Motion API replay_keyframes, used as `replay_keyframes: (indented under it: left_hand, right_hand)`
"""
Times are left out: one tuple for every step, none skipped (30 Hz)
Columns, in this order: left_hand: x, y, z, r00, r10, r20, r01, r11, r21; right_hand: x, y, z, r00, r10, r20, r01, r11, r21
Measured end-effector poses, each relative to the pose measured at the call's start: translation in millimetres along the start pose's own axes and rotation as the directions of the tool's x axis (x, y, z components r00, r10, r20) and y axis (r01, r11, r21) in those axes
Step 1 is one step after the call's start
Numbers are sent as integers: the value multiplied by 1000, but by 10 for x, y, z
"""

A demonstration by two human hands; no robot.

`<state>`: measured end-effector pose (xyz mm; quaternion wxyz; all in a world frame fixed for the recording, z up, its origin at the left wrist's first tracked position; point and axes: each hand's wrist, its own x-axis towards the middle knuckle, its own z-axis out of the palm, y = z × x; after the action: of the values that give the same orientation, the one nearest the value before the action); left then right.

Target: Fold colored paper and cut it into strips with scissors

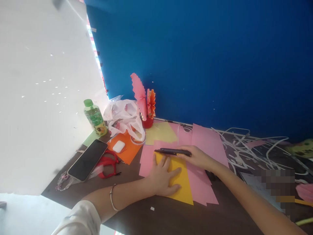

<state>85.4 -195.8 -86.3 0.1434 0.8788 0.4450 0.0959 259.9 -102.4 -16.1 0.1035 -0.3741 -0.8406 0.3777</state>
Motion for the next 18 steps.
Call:
replay_keyframes:
  left_hand:
    - [0, -1, 0, 1000, 0, 2, 0, 1000, -2]
    - [0, -2, 0, 1000, -2, 2, 2, 1000, -5]
    - [1, -3, 0, 1000, -4, 2, 4, 1000, -8]
    - [2, -3, 1, 1000, -4, 2, 4, 1000, -12]
    - [3, -2, 1, 1000, -4, 2, 4, 1000, -16]
    - [4, -2, 3, 1000, -5, 2, 5, 1000, -19]
    - [4, 0, 4, 1000, -6, 3, 6, 1000, -22]
    - [5, 1, 6, 1000, -9, 3, 9, 1000, -24]
    - [5, 3, 8, 1000, -15, 4, 15, 1000, -24]
    - [5, 4, 10, 1000, -23, 5, 23, 999, -23]
    - [5, 5, 12, 999, -31, 7, 31, 999, -21]
    - [4, 6, 13, 999, -39, 8, 39, 999, -17]
    - [4, 6, 13, 999, -43, 9, 43, 999, -14]
    - [4, 5, 11, 999, -44, 11, 44, 999, -10]
    - [4, 5, 9, 999, -42, 13, 42, 999, -8]
    - [5, 4, 6, 999, -40, 14, 40, 999, -6]
    - [5, 3, 3, 999, -37, 15, 37, 999, -4]
    - [6, 2, 0, 999, -35, 15, 35, 999, -2]
  right_hand:
    - [-1, -6, -2, 1000, 3, -1, -3, 1000, 0]
    - [-1, -13, -5, 1000, 7, -2, -7, 1000, -1]
    - [-2, -20, -9, 1000, 13, -4, -13, 1000, -3]
    - [-1, -29, -14, 1000, 19, -5, -19, 1000, -5]
    - [-1, -39, -19, 1000, 23, -1, -23, 1000, -5]
    - [-1, -48, -25, 1000, 23, 3, -23, 1000, -3]
    - [-2, -57, -31, 1000, 20, 8, -20, 1000, 0]
    - [-3, -64, -36, 1000, 16, 11, -16, 1000, 3]
    - [-4, -68, -40, 1000, 14, 13, -14, 1000, 5]
    - [-5, -68, -44, 1000, 16, 11, -16, 1000, 4]
    - [-7, -64, -46, 1000, 21, 6, -21, 1000, -3]
    - [-9, -57, -48, 1000, 28, -1, -28, 1000, -12]
    - [-11, -47, -50, 999, 33, -5, -33, 999, -22]
    - [-13, -37, -52, 999, 34, -9, -35, 999, -33]
    - [-16, -29, -54, 999, 31, -10, -31, 999, -42]
    - [-19, -22, -56, 1000, 24, -8, -24, 998, -50]
    - [-23, -19, -58, 1000, 17, -8, -17, 998, -54]
    - [-28, -19, -60, 1000, 13, -10, -14, 998, -57]
